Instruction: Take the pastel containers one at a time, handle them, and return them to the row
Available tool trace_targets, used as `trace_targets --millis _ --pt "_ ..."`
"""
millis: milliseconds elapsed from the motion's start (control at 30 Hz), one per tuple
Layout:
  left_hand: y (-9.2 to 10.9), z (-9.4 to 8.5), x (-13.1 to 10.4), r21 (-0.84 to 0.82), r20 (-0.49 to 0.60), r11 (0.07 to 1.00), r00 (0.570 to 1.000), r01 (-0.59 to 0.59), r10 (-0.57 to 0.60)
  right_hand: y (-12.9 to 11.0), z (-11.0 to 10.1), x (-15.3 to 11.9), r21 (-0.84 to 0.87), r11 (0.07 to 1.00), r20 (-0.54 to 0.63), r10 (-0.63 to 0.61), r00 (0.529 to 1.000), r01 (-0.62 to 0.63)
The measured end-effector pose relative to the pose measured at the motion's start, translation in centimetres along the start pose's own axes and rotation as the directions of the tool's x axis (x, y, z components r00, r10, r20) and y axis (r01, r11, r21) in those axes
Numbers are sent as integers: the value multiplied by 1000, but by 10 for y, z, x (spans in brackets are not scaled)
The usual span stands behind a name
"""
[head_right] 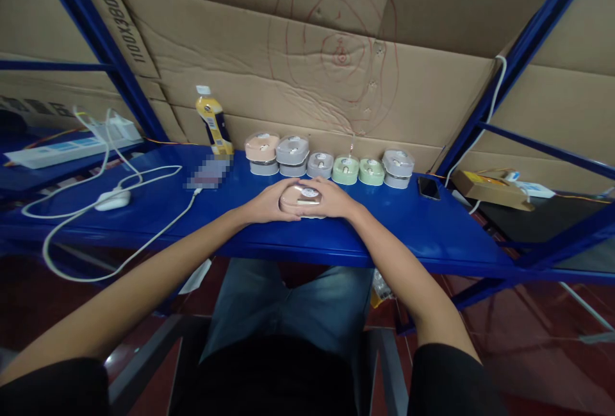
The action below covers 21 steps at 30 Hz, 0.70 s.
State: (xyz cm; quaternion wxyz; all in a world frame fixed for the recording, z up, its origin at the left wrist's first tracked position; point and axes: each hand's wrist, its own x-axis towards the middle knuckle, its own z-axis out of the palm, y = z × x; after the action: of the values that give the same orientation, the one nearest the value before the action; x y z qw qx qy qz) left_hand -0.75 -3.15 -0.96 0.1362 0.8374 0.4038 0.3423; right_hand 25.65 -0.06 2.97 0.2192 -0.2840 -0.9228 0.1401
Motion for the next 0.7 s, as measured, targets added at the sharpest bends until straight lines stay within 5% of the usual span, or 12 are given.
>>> trace_targets --millis 167,333,400,567,633,700 --pt "-5 -6 -3 -55 -47 998 999 13 -15 1 -6 -8 137 990 2 9 1000 -9" --pt "-5 -7 -3 -156 -232 987 973 -26 -11 12 -28 -9 149 986 -204 110 973 -80" --pt "-5 -7 -2 -98 -278 995 960 -13 -15 23 -45 -11 73 975 -363 224 904 -212" --pt "-5 -3 1 41 -220 999 975 -2 11 60 -83 -11 -125 712 -694 435 574 -691" --pt "-5 -1 1 64 -197 998 980 -13 25 71 -87 -5 -181 601 -740 438 510 -779" --pt "-4 0 2 79 -180 997 983 -14 28 79 -84 1 -234 533 -744 440 503 -813"
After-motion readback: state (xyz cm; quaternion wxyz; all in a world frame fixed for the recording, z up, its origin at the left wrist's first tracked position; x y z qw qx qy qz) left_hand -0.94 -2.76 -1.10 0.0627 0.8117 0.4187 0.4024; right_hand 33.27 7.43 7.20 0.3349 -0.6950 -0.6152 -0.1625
